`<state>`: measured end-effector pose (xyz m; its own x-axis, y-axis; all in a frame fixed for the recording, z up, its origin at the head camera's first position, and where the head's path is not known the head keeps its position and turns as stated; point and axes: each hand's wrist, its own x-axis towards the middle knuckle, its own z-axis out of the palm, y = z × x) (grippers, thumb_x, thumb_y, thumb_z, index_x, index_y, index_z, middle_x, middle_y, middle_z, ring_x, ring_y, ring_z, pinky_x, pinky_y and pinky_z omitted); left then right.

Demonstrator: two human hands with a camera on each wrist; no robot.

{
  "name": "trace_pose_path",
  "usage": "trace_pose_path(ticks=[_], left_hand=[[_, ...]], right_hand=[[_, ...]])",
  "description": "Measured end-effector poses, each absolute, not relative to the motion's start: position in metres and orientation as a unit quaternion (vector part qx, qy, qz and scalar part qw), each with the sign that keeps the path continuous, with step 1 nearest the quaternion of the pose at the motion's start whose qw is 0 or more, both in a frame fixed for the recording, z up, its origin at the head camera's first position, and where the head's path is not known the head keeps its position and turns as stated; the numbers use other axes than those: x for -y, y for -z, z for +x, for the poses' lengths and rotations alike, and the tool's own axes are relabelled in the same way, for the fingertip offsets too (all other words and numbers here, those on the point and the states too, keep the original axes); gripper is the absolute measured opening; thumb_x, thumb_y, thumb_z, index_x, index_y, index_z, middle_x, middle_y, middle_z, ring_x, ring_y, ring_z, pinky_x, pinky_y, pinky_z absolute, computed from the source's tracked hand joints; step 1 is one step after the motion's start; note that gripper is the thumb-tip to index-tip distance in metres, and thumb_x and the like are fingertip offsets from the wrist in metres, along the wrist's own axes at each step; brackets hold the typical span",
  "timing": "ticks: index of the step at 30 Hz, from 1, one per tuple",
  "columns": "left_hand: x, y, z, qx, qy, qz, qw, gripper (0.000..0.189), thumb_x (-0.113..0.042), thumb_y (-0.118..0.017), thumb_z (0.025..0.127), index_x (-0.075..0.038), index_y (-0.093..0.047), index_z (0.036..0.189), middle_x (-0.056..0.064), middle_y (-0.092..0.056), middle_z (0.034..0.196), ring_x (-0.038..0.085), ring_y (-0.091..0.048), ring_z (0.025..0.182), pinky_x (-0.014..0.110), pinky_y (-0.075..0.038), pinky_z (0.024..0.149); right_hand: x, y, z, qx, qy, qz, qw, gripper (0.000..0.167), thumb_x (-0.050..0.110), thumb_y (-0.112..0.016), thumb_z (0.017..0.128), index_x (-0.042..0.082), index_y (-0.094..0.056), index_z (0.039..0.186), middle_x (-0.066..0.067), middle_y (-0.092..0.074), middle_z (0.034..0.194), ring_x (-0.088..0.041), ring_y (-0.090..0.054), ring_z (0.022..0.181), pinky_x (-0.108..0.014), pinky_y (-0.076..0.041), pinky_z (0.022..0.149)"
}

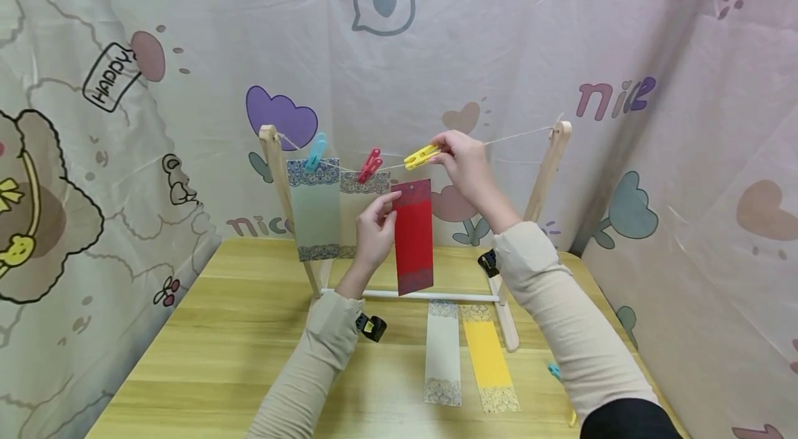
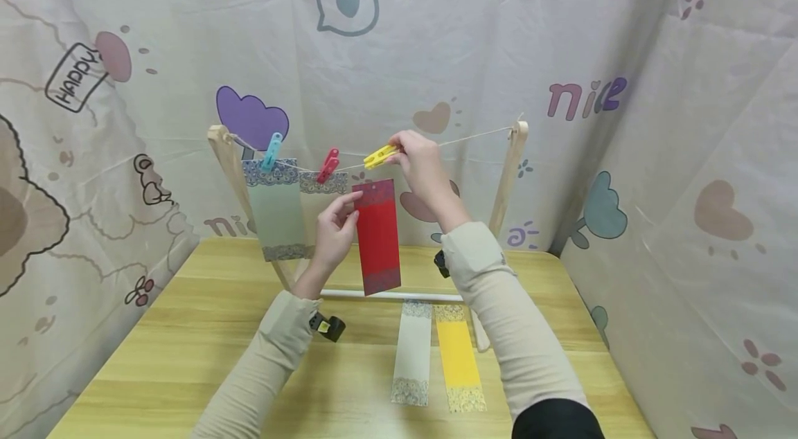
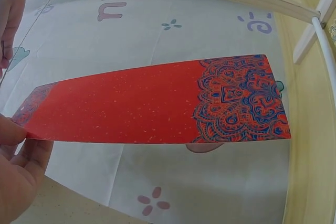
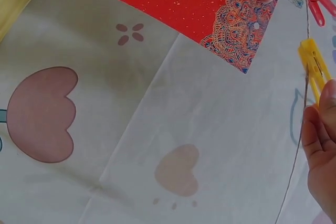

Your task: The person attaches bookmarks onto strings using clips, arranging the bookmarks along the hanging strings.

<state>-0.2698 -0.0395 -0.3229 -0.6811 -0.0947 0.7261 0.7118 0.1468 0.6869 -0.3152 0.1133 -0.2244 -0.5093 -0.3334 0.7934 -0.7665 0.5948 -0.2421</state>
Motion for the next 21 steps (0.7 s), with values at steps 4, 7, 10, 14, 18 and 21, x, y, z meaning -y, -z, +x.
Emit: trace_pose_path(ticks=[4,7,10,14,18,21], left_hand=[[0.0406,0.3219,-0.2701,0.682,0.610,-0.226,0.334,0.029,0.022,-0.046,0.079,0.014,-0.056,0.106,0.029,-0.058,0.092,0.032,-0.045,0.056,0.018,-0.032,0.050],[0.0415,0.3205,-0.2699,0.679,0.610,-0.227,0.339,0.029,0.022,-0.046,0.079,0.014,-0.056,0.105,0.028,-0.057,0.087,0.028,-0.041,0.055,0.018,-0.031,0.050],[0.0413,0.3189,-0.2691,0.678,0.613,-0.223,0.340,0.029,0.022,-0.046,0.079,0.014,-0.056,0.105,0.028,-0.057,0.087,0.028,-0.042,0.056,0.018,-0.031,0.050],[0.0404,0.3179,-0.2690,0.676,0.617,-0.216,0.340,0.028,0.021,-0.046,0.080,0.014,-0.057,0.104,0.028,-0.058,0.091,0.028,-0.044,0.058,0.017,-0.032,0.050],[0.0402,0.3185,-0.2704,0.674,0.618,-0.215,0.342,0.028,0.021,-0.046,0.080,0.014,-0.057,0.104,0.027,-0.058,0.091,0.027,-0.044,0.058,0.017,-0.032,0.050],[0.0405,0.3193,-0.2715,0.673,0.617,-0.216,0.346,0.027,0.021,-0.046,0.080,0.014,-0.057,0.104,0.027,-0.058,0.093,0.024,-0.042,0.057,0.017,-0.031,0.050]], right_hand=[[-0.1104,0.2231,-0.3168,0.823,-0.286,0.347,0.346,0.014,0.000,-0.066,0.076,-0.006,-0.061,0.088,-0.015,-0.061,0.085,-0.022,-0.058,0.076,-0.029,-0.049,0.069],[-0.1094,0.2227,-0.3181,0.829,-0.282,0.351,0.333,0.014,0.000,-0.065,0.077,-0.006,-0.061,0.088,-0.015,-0.061,0.086,-0.022,-0.058,0.077,-0.029,-0.049,0.070],[-0.1094,0.2223,-0.3184,0.833,-0.281,0.351,0.322,0.013,-0.001,-0.064,0.077,-0.006,-0.060,0.089,-0.015,-0.061,0.088,-0.022,-0.058,0.079,-0.030,-0.049,0.072],[-0.1095,0.2216,-0.3178,0.838,-0.281,0.352,0.309,0.013,-0.003,-0.063,0.077,-0.007,-0.060,0.089,-0.016,-0.061,0.088,-0.023,-0.058,0.080,-0.031,-0.049,0.073],[-0.1097,0.2212,-0.3178,0.845,-0.275,0.352,0.296,0.011,-0.002,-0.063,0.078,-0.006,-0.059,0.087,-0.016,-0.060,0.087,-0.023,-0.057,0.079,-0.031,-0.049,0.073],[-0.1098,0.2210,-0.3186,0.850,-0.266,0.350,0.290,0.009,-0.002,-0.063,0.078,-0.005,-0.059,0.086,-0.015,-0.060,0.086,-0.023,-0.057,0.079,-0.031,-0.049,0.073]])
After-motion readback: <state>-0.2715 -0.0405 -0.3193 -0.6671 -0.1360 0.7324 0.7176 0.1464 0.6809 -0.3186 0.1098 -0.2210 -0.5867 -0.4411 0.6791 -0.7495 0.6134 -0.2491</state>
